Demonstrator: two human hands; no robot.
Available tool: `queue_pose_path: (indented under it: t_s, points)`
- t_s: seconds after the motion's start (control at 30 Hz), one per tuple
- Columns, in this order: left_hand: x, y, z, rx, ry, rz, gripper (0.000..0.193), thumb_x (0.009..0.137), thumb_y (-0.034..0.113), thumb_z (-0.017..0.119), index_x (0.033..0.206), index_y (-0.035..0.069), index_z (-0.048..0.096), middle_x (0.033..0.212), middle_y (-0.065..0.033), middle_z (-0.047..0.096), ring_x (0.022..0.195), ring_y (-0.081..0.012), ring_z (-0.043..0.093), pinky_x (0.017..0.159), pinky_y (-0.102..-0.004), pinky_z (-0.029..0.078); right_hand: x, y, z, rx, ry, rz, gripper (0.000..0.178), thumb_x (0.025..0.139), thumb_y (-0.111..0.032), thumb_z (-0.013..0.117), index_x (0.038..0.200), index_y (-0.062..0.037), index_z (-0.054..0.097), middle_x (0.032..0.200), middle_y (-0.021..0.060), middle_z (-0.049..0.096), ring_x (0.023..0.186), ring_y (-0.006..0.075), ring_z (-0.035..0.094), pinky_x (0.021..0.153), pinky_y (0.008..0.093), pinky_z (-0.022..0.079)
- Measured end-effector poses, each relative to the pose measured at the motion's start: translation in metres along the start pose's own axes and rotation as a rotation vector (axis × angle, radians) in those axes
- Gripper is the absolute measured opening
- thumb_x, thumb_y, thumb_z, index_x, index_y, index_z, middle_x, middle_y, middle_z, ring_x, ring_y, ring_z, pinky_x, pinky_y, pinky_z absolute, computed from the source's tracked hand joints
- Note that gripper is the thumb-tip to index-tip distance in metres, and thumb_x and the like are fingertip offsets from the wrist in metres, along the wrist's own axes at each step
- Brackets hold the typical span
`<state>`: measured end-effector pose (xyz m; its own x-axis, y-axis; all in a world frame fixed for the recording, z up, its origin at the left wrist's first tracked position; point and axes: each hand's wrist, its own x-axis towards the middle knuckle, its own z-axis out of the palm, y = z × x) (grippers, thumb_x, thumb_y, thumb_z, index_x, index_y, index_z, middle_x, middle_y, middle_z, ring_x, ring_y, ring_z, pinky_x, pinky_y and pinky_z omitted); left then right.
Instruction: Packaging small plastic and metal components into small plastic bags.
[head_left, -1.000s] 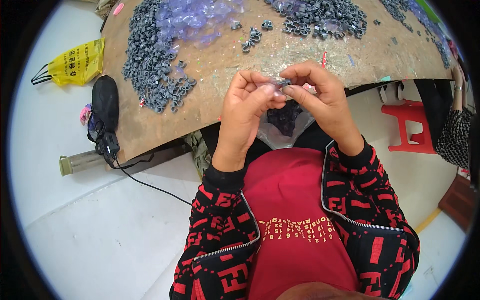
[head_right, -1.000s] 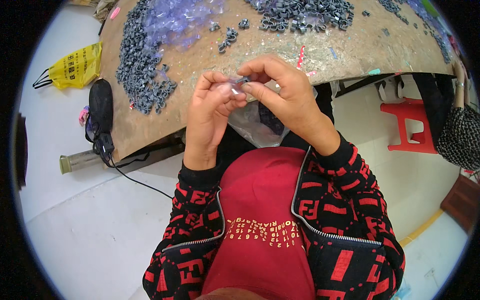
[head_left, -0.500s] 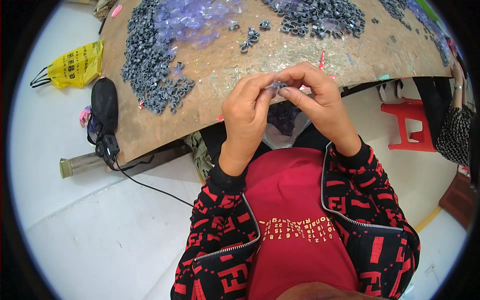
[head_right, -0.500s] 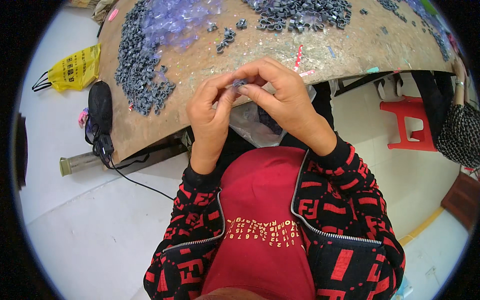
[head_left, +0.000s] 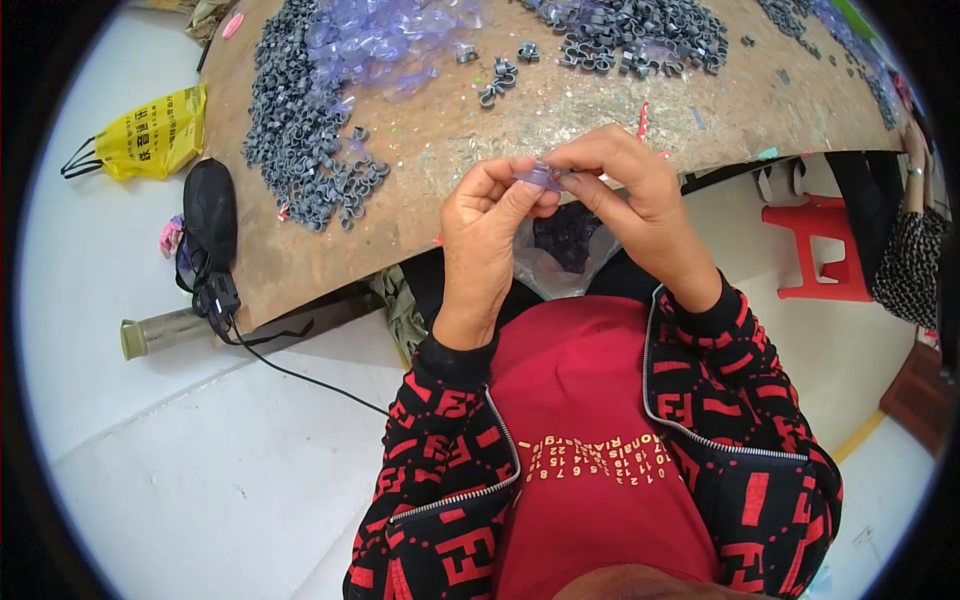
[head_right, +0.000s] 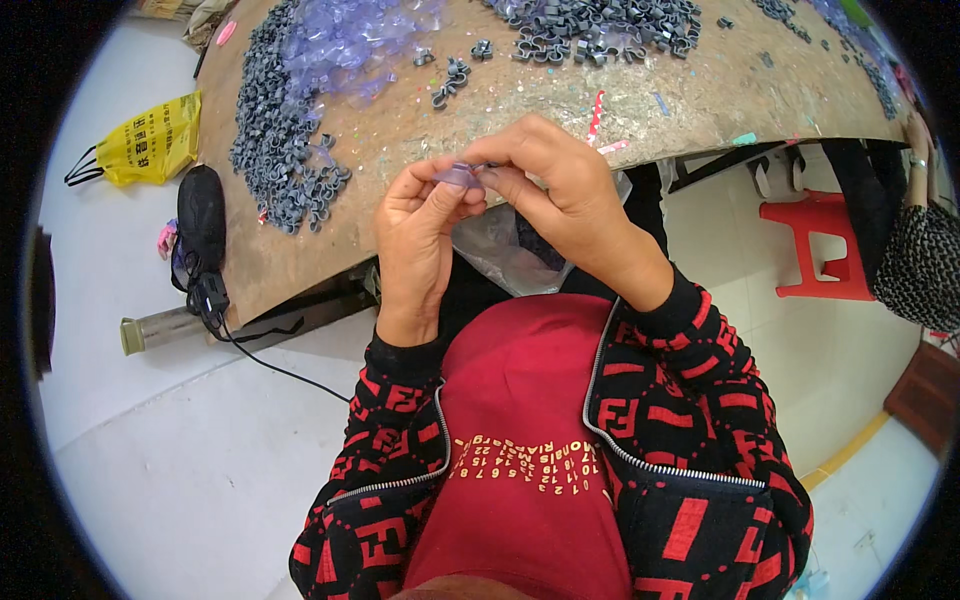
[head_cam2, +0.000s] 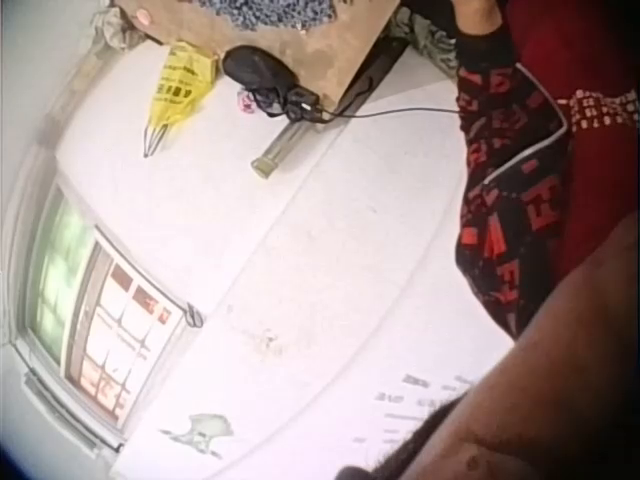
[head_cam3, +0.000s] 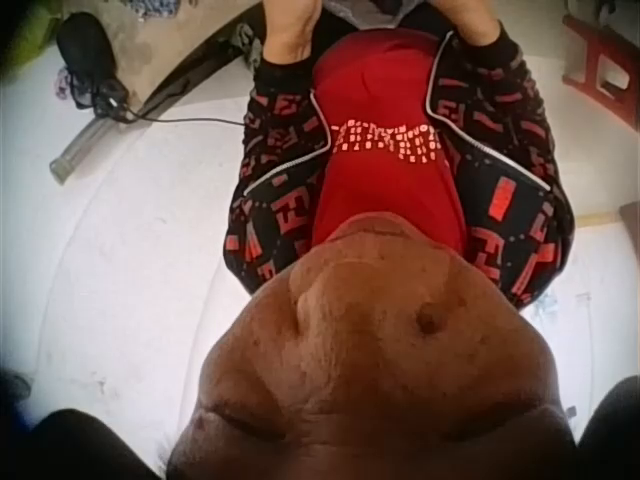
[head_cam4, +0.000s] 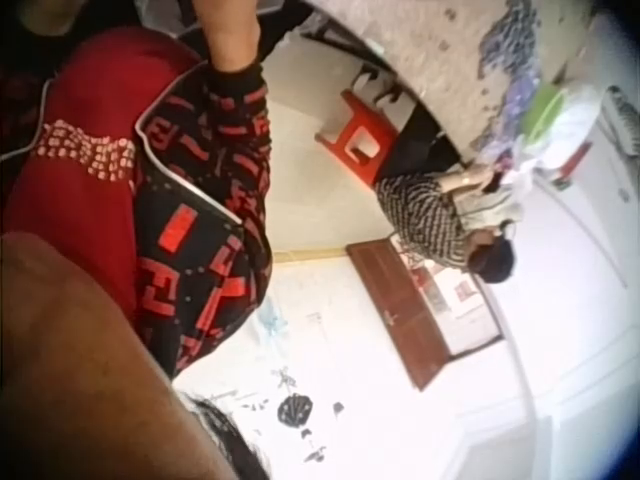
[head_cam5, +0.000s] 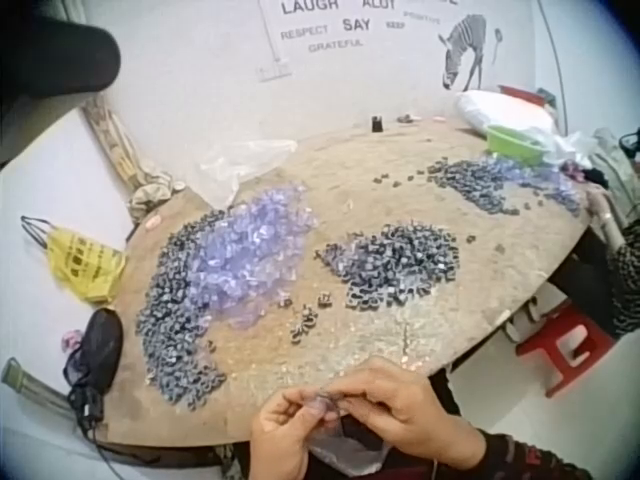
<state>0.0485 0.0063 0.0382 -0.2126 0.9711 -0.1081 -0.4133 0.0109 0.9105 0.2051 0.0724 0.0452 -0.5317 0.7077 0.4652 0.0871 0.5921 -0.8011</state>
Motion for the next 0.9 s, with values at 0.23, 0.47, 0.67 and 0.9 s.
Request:
queue_pose_path:
  t_s: [0.23,0.47,0.67,0.9]
  points:
    - [0.001,-0.003,-0.002,-0.157,0.027,0.003,0.017,0.090,0.008,0.060,0.105,0.000,0.057,0.090,-0.0100,0.065,0.077,-0.0146,0.064,0.070,-0.0265,0.054,-0.004,-0.001,0.006,-0.043,0.011,-0.003,0.026,0.083,0.002,0.060,0.105,-0.0081,0.068,0.092,0.0082,0.060,0.083,0.0190,0.059,0.072,0.0270,0.047]
    - [0.003,0.000,-0.005,0.077,0.028,0.103,0.019,0.092,0.008,0.057,0.108,-0.001,0.054,0.094,-0.0110,0.064,0.080,-0.0148,0.065,0.071,-0.0261,0.053,-0.004,0.001,0.008,-0.012,0.033,0.032,0.028,0.083,0.002,0.060,0.109,-0.0075,0.066,0.092,0.0086,0.061,0.083,0.0196,0.060,0.071,0.0277,0.047]
    - [0.001,0.002,-0.001,0.144,0.019,0.169,0.018,0.092,0.006,0.056,0.107,-0.002,0.053,0.093,-0.0109,0.064,0.082,-0.0153,0.065,0.072,-0.0263,0.053,-0.004,0.002,0.008,-0.068,0.036,-0.022,0.030,0.083,0.002,0.060,0.110,-0.0085,0.066,0.092,0.0081,0.061,0.084,0.0203,0.060,0.070,0.0278,0.048]
    - [-0.001,0.006,-0.004,0.241,0.048,0.150,0.016,0.092,0.003,0.055,0.106,-0.004,0.056,0.093,-0.0102,0.065,0.082,-0.0144,0.065,0.072,-0.0250,0.053,-0.008,0.005,0.011,-0.114,0.025,-0.034,0.032,0.082,0.003,0.060,0.112,-0.0091,0.066,0.092,0.0078,0.061,0.084,0.0193,0.060,0.070,0.0262,0.048]
